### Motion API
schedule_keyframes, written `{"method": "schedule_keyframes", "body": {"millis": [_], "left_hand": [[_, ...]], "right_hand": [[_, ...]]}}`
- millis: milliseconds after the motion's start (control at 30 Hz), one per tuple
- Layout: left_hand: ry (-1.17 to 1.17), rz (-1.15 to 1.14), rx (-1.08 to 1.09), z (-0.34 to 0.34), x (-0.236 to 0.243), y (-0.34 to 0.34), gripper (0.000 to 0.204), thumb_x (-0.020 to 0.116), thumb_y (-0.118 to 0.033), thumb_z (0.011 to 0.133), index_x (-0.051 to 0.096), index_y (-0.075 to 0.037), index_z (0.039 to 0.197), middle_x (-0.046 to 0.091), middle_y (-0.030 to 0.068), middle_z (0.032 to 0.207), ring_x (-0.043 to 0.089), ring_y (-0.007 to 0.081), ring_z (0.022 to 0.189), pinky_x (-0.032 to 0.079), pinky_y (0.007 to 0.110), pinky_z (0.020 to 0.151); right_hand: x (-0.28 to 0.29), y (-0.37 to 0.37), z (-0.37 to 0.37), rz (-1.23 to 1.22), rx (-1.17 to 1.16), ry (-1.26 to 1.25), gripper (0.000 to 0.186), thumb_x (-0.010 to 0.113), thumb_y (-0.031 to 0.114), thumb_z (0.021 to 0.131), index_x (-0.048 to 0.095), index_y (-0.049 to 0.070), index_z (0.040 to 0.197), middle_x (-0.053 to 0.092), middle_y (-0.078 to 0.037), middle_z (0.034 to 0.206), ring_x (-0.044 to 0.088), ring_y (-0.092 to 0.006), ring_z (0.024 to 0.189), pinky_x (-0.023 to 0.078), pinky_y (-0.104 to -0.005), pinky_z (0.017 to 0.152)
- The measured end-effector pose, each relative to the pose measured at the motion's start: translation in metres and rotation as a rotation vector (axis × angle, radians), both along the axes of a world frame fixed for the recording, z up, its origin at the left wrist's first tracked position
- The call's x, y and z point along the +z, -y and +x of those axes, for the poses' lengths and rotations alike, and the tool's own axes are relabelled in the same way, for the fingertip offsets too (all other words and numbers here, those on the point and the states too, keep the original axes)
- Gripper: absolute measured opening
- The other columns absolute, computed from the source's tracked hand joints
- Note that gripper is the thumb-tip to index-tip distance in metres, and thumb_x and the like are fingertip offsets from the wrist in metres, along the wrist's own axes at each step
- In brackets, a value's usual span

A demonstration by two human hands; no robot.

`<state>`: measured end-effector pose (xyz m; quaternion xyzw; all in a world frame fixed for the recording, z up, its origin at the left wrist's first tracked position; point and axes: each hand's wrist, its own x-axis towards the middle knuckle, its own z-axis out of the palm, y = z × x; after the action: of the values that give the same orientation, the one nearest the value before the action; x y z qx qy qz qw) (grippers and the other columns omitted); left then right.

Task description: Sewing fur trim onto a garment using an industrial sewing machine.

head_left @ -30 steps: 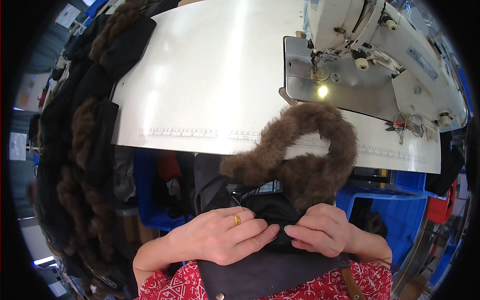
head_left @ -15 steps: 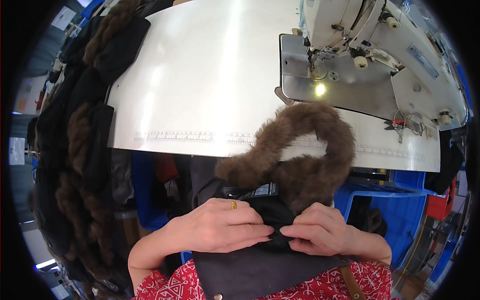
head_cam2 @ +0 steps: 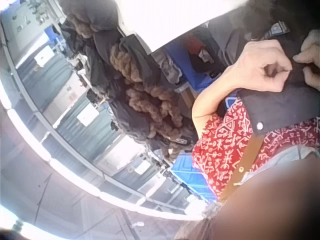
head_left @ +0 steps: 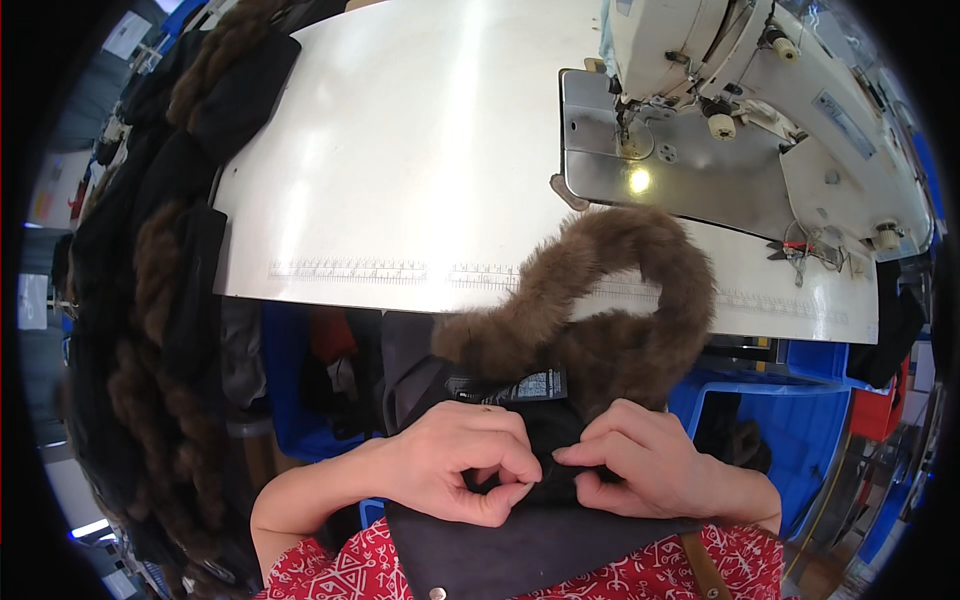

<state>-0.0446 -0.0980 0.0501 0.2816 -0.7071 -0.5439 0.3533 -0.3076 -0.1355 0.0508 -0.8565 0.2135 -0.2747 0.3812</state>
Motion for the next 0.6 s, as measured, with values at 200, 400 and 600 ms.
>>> {"method": "schedule_keyframes", "body": {"millis": [200,400,600], "left_hand": [[0.023,0.186,0.048,0.003,0.000,0.003,0.020,0.081,-0.004,0.085,0.072,-0.003,0.103,0.064,0.0044,0.088,0.059,0.0103,0.071,0.048,0.025,0.061],[0.144,0.278,0.186,-0.002,0.005,-0.002,0.018,0.086,-0.008,0.086,0.074,-0.004,0.098,0.065,0.0044,0.096,0.060,0.0112,0.080,0.050,0.026,0.069],[-0.056,0.496,0.053,0.007,-0.006,0.002,0.008,0.075,-0.009,0.097,0.073,-0.004,0.103,0.066,0.0027,0.100,0.058,0.0134,0.092,0.047,0.029,0.085]], "right_hand": [[-0.002,0.008,0.007,0.288,-0.066,-0.007,0.018,0.079,0.005,0.077,0.070,0.007,0.093,0.060,-0.005,0.085,0.063,-0.0193,0.070,0.051,-0.0298,0.056],[-0.004,0.016,0.002,0.422,0.014,-0.030,0.014,0.079,0.009,0.087,0.071,0.005,0.097,0.062,-0.004,0.094,0.065,-0.0154,0.075,0.053,-0.0280,0.061],[-0.004,0.032,-0.006,0.800,0.229,-0.020,0.016,0.076,0.016,0.094,0.072,0.006,0.105,0.059,-0.003,0.110,0.063,-0.0114,0.081,0.054,-0.0260,0.067]]}}
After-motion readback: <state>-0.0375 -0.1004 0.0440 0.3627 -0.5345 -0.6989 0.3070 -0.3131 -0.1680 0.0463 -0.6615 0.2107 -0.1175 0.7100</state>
